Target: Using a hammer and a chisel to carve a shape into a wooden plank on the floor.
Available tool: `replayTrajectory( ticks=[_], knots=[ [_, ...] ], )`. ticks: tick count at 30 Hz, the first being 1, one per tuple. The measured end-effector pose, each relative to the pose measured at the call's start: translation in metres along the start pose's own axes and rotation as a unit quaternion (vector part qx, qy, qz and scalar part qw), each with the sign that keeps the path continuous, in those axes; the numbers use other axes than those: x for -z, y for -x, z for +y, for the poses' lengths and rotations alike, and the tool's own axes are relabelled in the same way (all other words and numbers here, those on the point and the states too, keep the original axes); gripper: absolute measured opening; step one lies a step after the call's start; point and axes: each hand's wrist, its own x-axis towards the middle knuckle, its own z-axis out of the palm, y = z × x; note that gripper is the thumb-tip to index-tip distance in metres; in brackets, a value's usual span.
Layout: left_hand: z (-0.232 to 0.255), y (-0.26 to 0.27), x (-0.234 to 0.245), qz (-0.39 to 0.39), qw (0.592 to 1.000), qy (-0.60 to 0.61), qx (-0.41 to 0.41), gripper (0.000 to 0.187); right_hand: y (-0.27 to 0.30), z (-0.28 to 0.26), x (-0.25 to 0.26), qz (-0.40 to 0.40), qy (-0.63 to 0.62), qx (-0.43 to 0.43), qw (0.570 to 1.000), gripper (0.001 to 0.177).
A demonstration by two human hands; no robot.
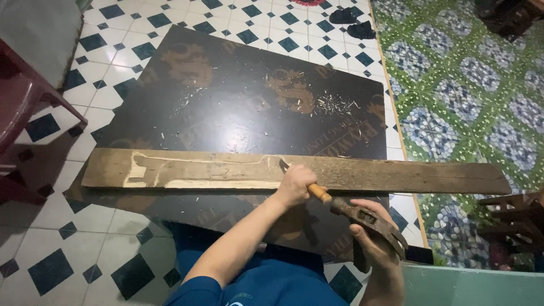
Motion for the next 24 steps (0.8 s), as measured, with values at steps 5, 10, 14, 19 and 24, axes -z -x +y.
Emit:
replayTrajectory(
  ticks=[5,10,14,19,24],
  knots=[
    [0.021,-0.003,0.008,0.018,1.0,-0.004,0.005,0.048,0.004,-0.004,0.002,0.022,-0.002,0.003,1.0,0.058],
    [0.014,0.003,0.015,0.043,0.999,-0.028,0.014,0.043,0.005,0.001,0.001,0.015,0.015,0.001,1.0,0.058],
    [0.005,0.006,0.026,0.071,0.997,-0.01,0.012,0.043,0.003,0.0,-0.007,-0.005,0.012,-0.004,1.0,0.056],
    [-0.005,0.009,0.027,0.076,0.997,0.022,0.022,0.038,0.004,-0.008,-0.016,-0.024,0.036,-0.01,0.999,0.054],
    [-0.004,0.007,0.032,0.093,0.994,0.045,0.029,0.047,0.009,-0.019,-0.022,0.032,0.104,0.081,0.991,0.057]
  ],
)
